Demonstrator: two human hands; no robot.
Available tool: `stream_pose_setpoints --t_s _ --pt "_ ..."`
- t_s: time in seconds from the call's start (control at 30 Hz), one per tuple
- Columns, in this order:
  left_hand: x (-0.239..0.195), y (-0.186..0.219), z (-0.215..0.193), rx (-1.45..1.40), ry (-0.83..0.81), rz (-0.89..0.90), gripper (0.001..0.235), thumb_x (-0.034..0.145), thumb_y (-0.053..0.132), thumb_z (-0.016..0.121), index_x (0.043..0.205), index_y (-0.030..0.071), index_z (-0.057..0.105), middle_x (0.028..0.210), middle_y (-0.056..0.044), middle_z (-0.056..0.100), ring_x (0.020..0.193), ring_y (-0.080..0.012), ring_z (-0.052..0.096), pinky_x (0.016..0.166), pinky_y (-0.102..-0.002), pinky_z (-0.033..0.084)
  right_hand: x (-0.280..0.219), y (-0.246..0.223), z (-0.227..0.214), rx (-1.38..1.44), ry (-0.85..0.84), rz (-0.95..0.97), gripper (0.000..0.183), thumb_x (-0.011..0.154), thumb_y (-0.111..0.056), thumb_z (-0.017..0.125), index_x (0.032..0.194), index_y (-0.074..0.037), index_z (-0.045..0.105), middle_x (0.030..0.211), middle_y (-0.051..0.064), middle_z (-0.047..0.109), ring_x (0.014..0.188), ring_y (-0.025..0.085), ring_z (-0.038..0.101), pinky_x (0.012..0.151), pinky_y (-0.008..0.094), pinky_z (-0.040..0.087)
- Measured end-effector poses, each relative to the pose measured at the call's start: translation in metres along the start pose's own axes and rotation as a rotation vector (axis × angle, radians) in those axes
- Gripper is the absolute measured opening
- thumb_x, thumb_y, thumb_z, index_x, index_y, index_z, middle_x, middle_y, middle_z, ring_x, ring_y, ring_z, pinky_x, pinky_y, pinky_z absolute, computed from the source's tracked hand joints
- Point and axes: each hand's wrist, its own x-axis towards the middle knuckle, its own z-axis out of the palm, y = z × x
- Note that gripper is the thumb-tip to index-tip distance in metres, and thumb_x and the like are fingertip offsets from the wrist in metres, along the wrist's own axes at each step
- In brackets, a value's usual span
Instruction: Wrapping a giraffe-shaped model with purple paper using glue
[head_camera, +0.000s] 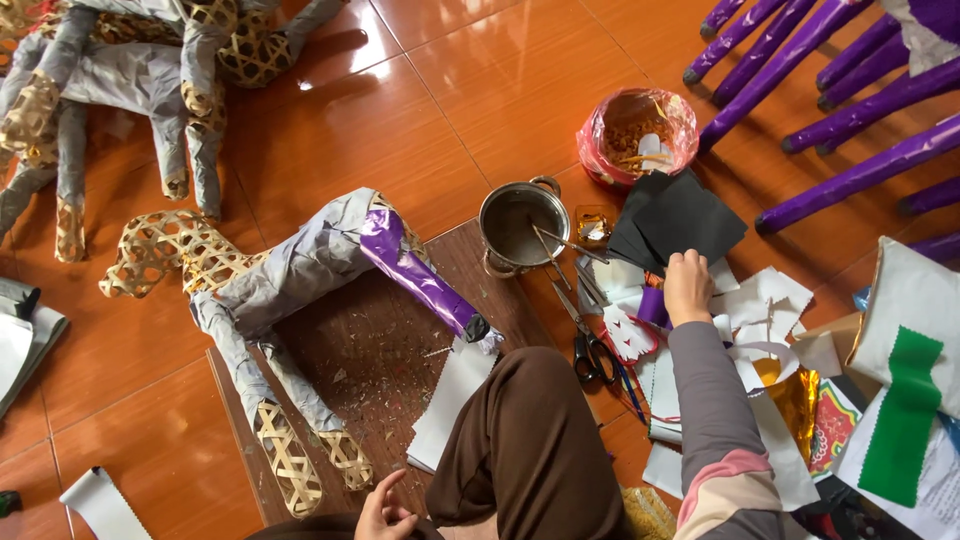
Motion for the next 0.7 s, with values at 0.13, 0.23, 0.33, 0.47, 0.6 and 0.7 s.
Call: stream_pose_setpoints --t_s 0.13,0.23,0.33,0.47,0.6,0.7 --pt "-0.005 0.010 0.006 -0.071 0.046 -0.045 0.073 0.068 -0.012 0.082 0.133 0.016 0.063 0.100 -0.010 0.048 0.054 -0.0137 0.065 0.062 -0.022 0.056 0.005 -0.004 -0.005 0.157 0.007 -0.002 0.030 0.101 -0.025 0.060 0.086 0.000 0.067 0.091 0.018 0.059 0.091 0.037 0.057 0.067 0.052 0.051" --pt "-0.009 0.016 0.007 -0.071 0.030 0.014 0.072 0.071 -0.011 0.078 0.136 0.016 0.060 0.074 -0.006 0.047 0.052 -0.0110 0.049 0.053 -0.022 0.045 0.007 -0.010 -0.012 0.185 -0.044 0.057 0.013 0.097 -0.012 0.059 0.094 -0.003 0.067 0.100 0.017 0.059 0.099 0.037 0.057 0.069 0.052 0.053" --pt "-0.018 0.037 0.008 0.020 0.072 -0.105 0.067 0.074 -0.004 0.076 0.133 0.024 0.064 0.079 -0.004 0.054 0.059 -0.0110 0.050 0.064 -0.021 0.047 0.012 -0.010 -0.011 0.280 0.057 0.097 0.015 0.094 -0.018 0.067 0.089 -0.004 0.065 0.096 0.019 0.058 0.098 0.039 0.056 0.071 0.055 0.050" --pt "-0.010 0.020 0.010 0.046 0.048 -0.088 0.064 0.073 -0.005 0.072 0.130 0.022 0.065 0.082 -0.005 0.057 0.060 -0.0103 0.057 0.063 -0.020 0.048 0.020 -0.003 -0.003 0.295 0.009 0.134 0.017 0.098 -0.016 0.060 0.098 -0.002 0.070 0.098 0.021 0.061 0.093 0.042 0.058 0.070 0.055 0.050" --pt "-0.001 0.002 0.010 0.022 0.025 -0.031 0.065 0.070 -0.011 0.065 0.128 0.019 0.068 0.089 -0.005 0.053 0.057 -0.0084 0.057 0.058 -0.018 0.046 0.020 -0.006 -0.017 0.321 0.198 0.158 0.014 0.089 -0.015 0.074 0.083 -0.005 0.066 0.093 0.020 0.059 0.088 0.041 0.056 0.067 0.054 0.046" --pt "-0.003 0.007 0.010 0.076 0.044 0.020 0.064 0.069 -0.007 0.067 0.126 0.022 0.069 0.087 -0.005 0.056 0.056 -0.0079 0.057 0.058 -0.017 0.049 0.020 -0.011 -0.043 0.375 0.403 0.155 0.018 0.092 -0.012 0.074 0.088 -0.003 0.060 0.094 0.022 0.058 0.090 0.042 0.054 0.069 0.054 0.045"
